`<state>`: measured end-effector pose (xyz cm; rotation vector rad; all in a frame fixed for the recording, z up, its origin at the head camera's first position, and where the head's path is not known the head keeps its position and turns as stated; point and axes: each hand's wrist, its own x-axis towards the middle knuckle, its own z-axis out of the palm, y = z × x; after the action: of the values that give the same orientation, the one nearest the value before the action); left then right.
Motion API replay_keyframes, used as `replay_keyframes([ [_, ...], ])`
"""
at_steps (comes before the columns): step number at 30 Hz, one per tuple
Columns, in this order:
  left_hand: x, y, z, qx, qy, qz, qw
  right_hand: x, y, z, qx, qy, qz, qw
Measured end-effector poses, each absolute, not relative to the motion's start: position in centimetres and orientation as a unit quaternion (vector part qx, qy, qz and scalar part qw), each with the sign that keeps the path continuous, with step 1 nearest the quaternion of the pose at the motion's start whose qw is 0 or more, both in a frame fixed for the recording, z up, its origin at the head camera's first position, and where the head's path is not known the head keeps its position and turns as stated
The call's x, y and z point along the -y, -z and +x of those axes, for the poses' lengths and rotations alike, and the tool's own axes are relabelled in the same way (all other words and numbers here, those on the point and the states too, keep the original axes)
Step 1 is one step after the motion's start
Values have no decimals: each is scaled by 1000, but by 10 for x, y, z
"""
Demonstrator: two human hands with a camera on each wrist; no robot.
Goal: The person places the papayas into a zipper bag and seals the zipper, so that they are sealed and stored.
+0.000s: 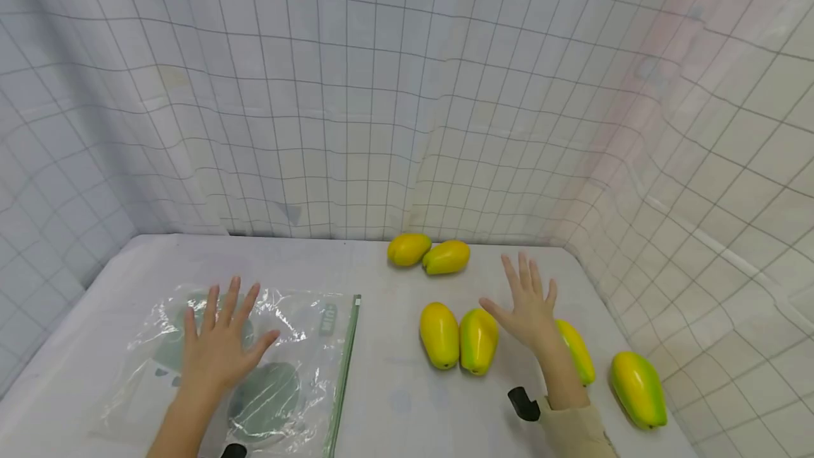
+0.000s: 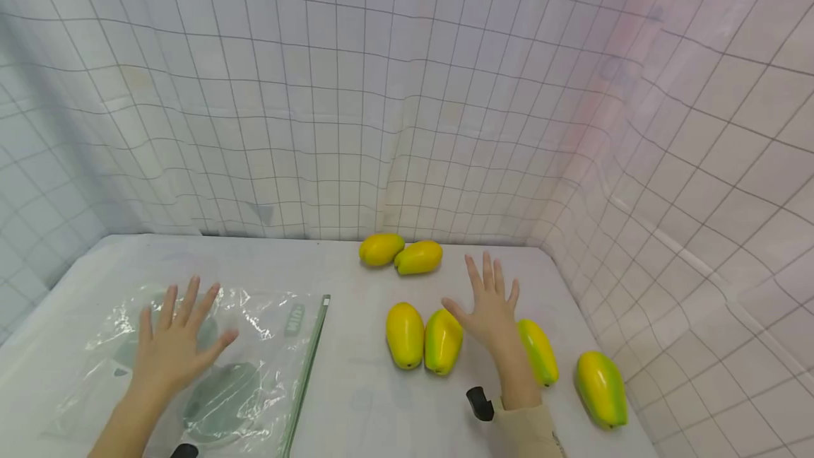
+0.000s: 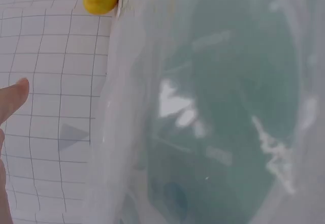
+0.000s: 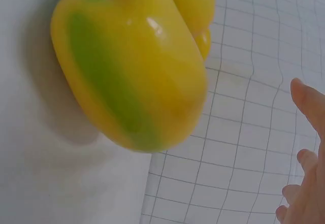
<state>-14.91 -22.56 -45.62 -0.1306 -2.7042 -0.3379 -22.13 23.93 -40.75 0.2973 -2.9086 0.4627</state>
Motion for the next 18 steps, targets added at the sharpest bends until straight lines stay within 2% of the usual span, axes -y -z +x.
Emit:
replay_keyframes([
  [9,202,463,-121,968,130,-53,207,-227,419,-196,973,-169,121,96],
  [18,172,464,-107,966,139,-63,210,-213,433,-177,962,-198,148,113],
])
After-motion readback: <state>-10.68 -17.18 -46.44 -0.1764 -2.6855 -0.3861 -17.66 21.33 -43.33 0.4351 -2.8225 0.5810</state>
